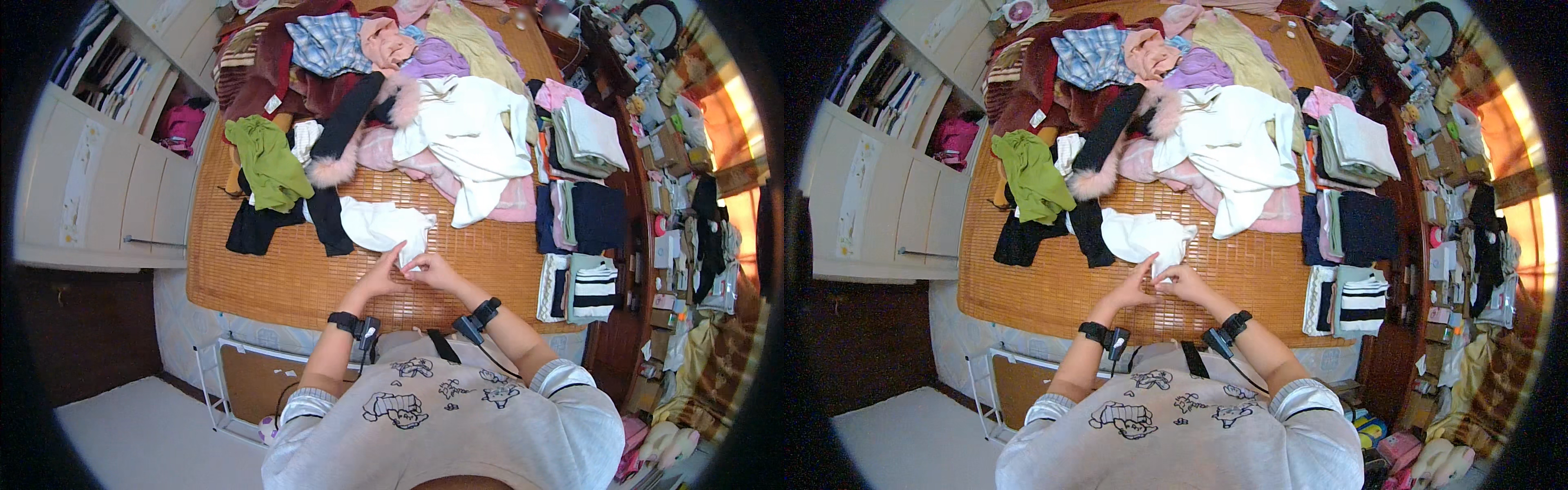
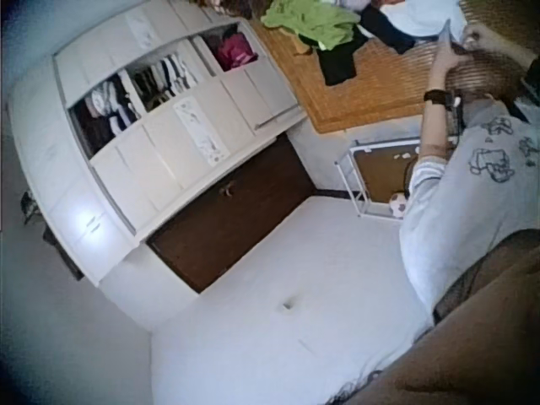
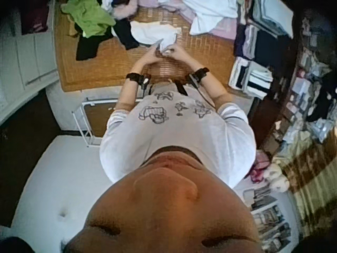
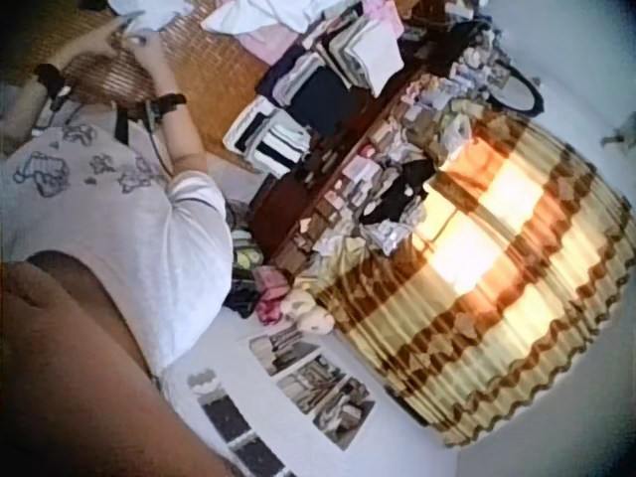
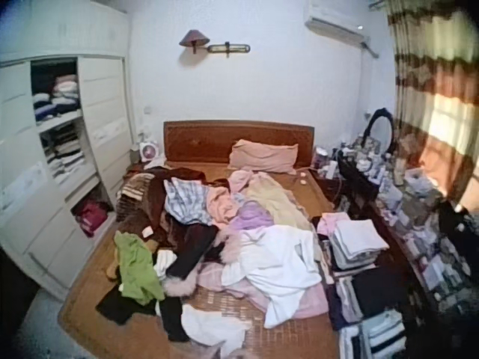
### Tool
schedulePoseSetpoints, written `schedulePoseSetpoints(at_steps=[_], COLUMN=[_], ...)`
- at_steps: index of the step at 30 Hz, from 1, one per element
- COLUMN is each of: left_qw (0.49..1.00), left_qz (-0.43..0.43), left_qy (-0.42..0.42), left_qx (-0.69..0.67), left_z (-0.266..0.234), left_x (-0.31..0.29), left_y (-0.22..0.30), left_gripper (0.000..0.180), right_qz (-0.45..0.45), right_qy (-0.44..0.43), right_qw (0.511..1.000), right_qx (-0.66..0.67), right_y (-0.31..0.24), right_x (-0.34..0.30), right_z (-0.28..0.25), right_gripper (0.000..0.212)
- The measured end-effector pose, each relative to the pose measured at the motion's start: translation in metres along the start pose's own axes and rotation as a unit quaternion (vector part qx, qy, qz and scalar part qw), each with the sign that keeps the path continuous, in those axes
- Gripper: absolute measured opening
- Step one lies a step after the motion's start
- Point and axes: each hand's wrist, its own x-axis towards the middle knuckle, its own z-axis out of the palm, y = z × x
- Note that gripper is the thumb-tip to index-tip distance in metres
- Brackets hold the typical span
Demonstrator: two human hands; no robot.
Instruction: The person picks up various items of clothing from a bed and folds them by hand one by one, including pink pants, a green garment, a striped shirt, and a white t-shirt, before placing each folded item onto a growing stack.
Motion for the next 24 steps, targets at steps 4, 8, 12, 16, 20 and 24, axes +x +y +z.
schedulePoseSetpoints(at_steps=[4, 8, 12, 16, 20, 24], left_qw=[0.996, 0.987, 0.973, 0.973, 0.963, 0.956], left_qz=[0.039, -0.031, -0.010, -0.016, -0.012, -0.027], left_qy=[0.074, 0.156, 0.231, 0.229, 0.256, 0.261], left_qx=[-0.006, -0.017, 0.010, 0.021, 0.082, 0.132], left_z=[0.051, 0.076, 0.075, 0.074, 0.083, 0.095], left_x=[0.005, 0.001, 0.000, -0.004, -0.017, -0.025], left_y=[0.036, 0.054, 0.121, 0.134, 0.144, 0.162], left_gripper=[0.077, 0.045, 0.039, 0.035, 0.032, 0.025], right_qz=[0.088, 0.091, -0.016, -0.111, -0.195, -0.230], right_qy=[0.040, 0.039, 0.076, 0.115, 0.113, 0.142], right_qw=[0.965, 0.954, 0.940, 0.932, 0.917, 0.917], right_qx=[0.245, 0.282, 0.332, 0.326, 0.329, 0.294], right_y=[-0.022, -0.069, -0.085, -0.121, -0.151, -0.171], right_x=[-0.028, -0.061, -0.093, -0.122, -0.151, -0.177], right_z=[-0.006, -0.021, -0.046, -0.077, -0.100, -0.122], right_gripper=[0.020, 0.023, 0.032, 0.044, 0.045, 0.041])
